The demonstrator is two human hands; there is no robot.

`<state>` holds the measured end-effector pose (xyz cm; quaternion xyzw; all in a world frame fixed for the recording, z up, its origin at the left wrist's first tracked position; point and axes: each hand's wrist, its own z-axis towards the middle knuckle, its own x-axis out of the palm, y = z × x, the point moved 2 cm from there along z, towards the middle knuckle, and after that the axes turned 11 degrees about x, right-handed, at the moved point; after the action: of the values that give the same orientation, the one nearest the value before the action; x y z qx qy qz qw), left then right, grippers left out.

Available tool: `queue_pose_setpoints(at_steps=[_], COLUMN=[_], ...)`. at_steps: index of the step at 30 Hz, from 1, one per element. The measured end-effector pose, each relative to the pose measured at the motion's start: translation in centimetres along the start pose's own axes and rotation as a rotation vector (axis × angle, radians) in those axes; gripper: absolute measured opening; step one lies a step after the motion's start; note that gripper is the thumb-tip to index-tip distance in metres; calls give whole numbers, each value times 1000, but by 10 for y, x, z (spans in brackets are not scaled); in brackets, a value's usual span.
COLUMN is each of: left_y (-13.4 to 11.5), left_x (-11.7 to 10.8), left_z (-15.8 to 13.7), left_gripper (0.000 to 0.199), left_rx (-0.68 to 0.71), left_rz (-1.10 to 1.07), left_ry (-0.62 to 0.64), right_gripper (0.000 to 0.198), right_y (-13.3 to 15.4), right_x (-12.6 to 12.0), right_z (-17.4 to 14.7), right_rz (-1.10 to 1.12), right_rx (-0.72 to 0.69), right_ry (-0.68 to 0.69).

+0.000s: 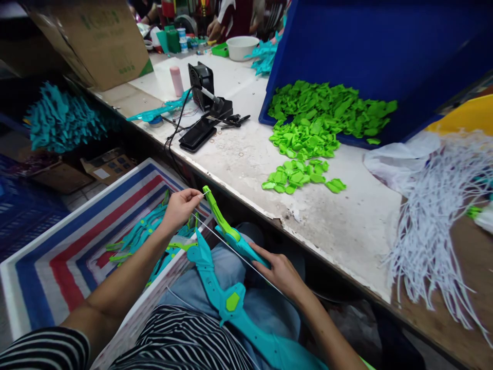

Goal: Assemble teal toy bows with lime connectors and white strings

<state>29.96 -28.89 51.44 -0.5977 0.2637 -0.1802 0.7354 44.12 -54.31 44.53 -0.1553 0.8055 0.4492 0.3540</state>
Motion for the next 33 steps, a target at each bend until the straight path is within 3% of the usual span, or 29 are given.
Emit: queue_pose_setpoints(at_steps=[6, 11, 15, 17, 20, 23, 29, 33], left_y=[2, 4, 5, 4, 1, 1, 9, 9], left_x=[4, 4, 0, -2, -5, -8, -15, -17], left_z=[4, 6, 0, -4, -9, -12, -13, -17], left_gripper=[23, 41, 39, 40, 43, 47, 42, 17], left_rx=[-13, -107, -124, -123, -129, -135, -107, 110], left_rz=[-144, -302, -330, -340, -351, -354, -215, 182], left_ry=[45, 142, 118, 121, 132, 133, 185, 80], right_gripper=[50, 42, 38, 34, 29, 17, 15, 13], right_y=[-5, -5, 38, 72, 119, 145, 163, 160], right_x=[6, 9, -9, -19, -30, -33, -27, -33], right_z=[-2, -7, 13, 37, 78, 107, 108, 118], right_rz=[-9, -99, -150, -86, 18, 88, 60, -21], right_rx=[-51, -169, -259, -346, -484, -574, -668, -672], right_ry=[-25, -201, -525, -590, -541, -421, -355, -361])
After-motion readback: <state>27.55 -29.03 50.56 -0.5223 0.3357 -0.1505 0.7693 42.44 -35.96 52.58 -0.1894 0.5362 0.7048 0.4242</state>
